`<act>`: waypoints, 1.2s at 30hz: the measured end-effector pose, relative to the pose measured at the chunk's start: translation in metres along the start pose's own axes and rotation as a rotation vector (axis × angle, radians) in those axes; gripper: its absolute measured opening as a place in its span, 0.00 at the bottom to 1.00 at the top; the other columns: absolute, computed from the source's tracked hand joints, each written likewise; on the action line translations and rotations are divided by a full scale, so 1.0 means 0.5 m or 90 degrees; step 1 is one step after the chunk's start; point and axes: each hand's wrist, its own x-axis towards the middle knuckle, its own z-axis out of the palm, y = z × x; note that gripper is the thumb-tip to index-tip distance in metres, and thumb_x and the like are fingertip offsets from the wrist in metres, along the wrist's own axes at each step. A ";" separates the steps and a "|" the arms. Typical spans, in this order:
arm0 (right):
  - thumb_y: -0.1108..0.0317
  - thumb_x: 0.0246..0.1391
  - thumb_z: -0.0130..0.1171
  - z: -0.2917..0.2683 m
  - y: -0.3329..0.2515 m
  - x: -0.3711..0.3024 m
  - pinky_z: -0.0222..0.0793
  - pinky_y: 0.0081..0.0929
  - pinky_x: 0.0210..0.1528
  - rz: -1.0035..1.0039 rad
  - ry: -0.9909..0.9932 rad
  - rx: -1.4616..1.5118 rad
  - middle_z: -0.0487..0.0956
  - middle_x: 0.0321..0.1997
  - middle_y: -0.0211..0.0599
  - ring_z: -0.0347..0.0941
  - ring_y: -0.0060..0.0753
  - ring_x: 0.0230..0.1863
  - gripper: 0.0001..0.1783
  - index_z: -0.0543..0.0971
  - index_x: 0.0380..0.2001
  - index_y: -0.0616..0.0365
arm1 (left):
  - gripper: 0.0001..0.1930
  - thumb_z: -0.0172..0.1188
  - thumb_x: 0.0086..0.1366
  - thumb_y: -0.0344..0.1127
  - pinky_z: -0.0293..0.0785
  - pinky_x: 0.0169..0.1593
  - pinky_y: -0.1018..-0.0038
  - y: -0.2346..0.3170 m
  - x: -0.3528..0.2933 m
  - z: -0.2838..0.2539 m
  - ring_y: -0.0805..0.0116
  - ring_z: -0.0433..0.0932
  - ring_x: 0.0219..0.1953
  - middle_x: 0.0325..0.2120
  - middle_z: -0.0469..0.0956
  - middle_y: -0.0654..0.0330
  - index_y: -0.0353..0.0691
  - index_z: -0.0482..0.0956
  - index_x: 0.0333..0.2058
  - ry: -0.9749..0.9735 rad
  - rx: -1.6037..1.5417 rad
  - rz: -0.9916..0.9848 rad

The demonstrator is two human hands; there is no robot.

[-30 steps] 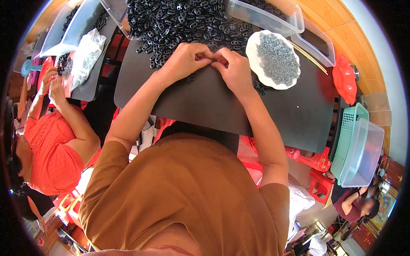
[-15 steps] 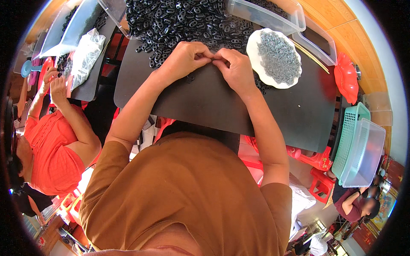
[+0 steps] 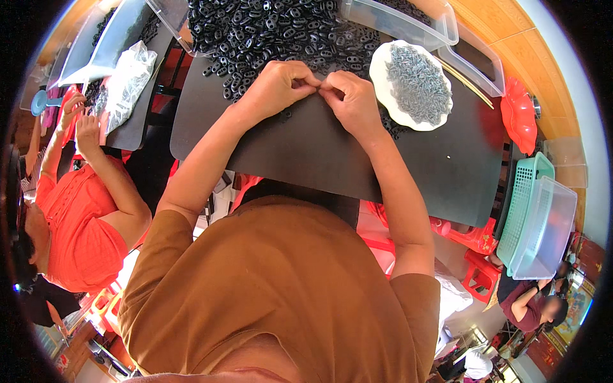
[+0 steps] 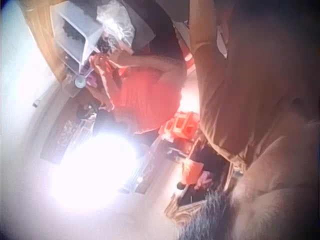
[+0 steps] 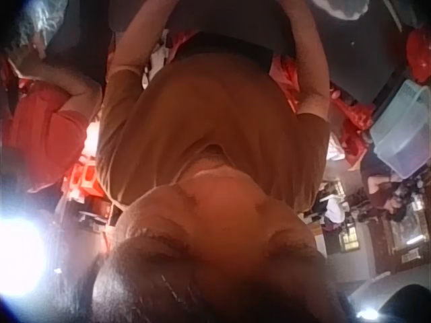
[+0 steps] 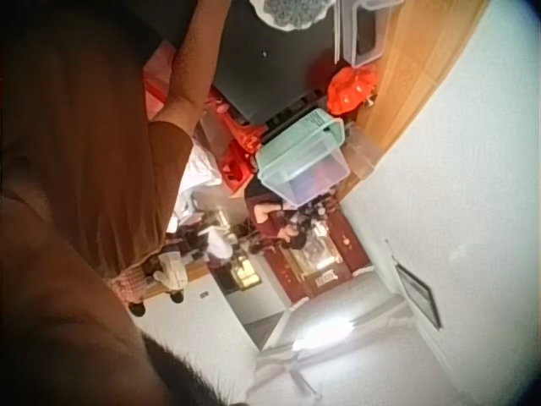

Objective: The person sits at a table and repeatedly picks up small black plastic rings and silver metal pins. They insert the pins into the rings to assemble hair accessories, placing the finished items into a white bowl.

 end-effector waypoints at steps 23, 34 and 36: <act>0.78 0.47 0.64 -0.004 -0.006 0.009 0.70 0.27 0.33 0.000 -0.028 -0.013 0.78 0.25 0.37 0.75 0.32 0.29 0.05 0.77 0.25 0.63 | 0.07 0.65 0.55 0.24 0.77 0.38 0.72 -0.010 0.000 -0.003 0.63 0.82 0.32 0.30 0.83 0.56 0.35 0.84 0.34 -0.012 -0.004 0.015; 0.71 0.55 0.64 -0.177 0.023 0.188 0.68 0.16 0.42 0.139 0.042 0.222 0.80 0.35 0.24 0.72 0.14 0.36 0.13 0.80 0.45 0.60 | 0.06 0.66 0.59 0.26 0.77 0.38 0.78 0.023 -0.020 -0.077 0.76 0.81 0.31 0.29 0.84 0.60 0.35 0.85 0.36 0.050 -0.038 -0.095; 0.69 0.56 0.64 -0.225 0.079 0.223 0.70 0.20 0.46 0.133 0.156 0.170 0.79 0.43 0.34 0.74 0.21 0.43 0.19 0.77 0.50 0.61 | 0.06 0.66 0.59 0.26 0.77 0.37 0.77 0.037 -0.035 -0.085 0.76 0.80 0.30 0.28 0.83 0.60 0.34 0.84 0.35 0.003 -0.021 -0.102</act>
